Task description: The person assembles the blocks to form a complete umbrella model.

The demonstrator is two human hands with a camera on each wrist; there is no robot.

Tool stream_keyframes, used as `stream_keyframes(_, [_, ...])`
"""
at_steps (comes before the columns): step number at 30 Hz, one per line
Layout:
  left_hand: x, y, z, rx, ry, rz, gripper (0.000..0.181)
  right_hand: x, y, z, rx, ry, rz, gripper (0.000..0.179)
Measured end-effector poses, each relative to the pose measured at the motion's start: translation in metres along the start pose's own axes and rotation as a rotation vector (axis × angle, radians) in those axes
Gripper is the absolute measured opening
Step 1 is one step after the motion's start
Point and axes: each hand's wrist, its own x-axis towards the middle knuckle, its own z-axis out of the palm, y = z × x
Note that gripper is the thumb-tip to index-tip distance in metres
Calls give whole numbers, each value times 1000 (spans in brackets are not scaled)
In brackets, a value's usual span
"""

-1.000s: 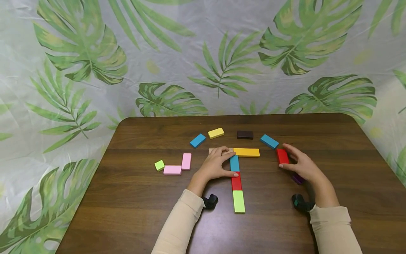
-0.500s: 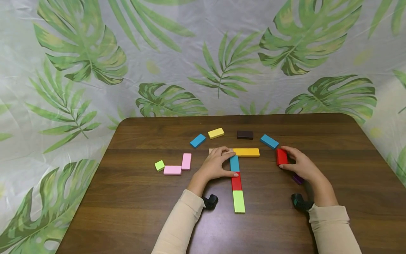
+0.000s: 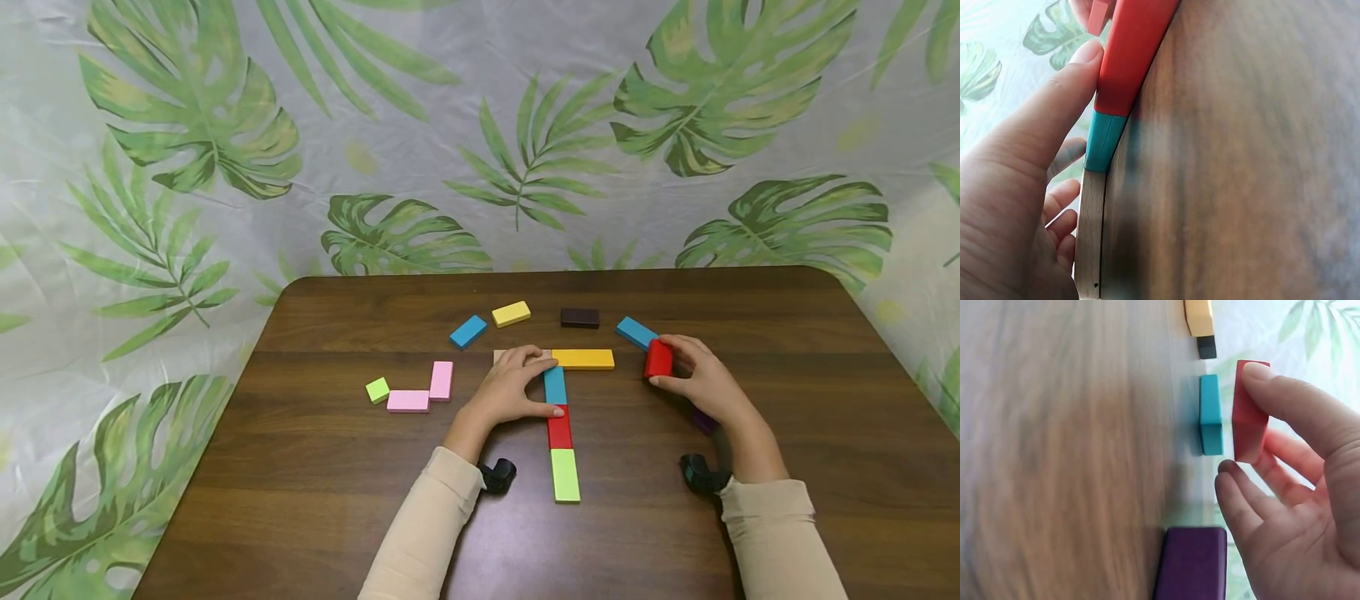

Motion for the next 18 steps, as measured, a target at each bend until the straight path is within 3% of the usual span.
stream_keyframes(18, [0, 0, 1, 2, -5, -1, 78, 18, 2, 17, 116, -90, -3, 70])
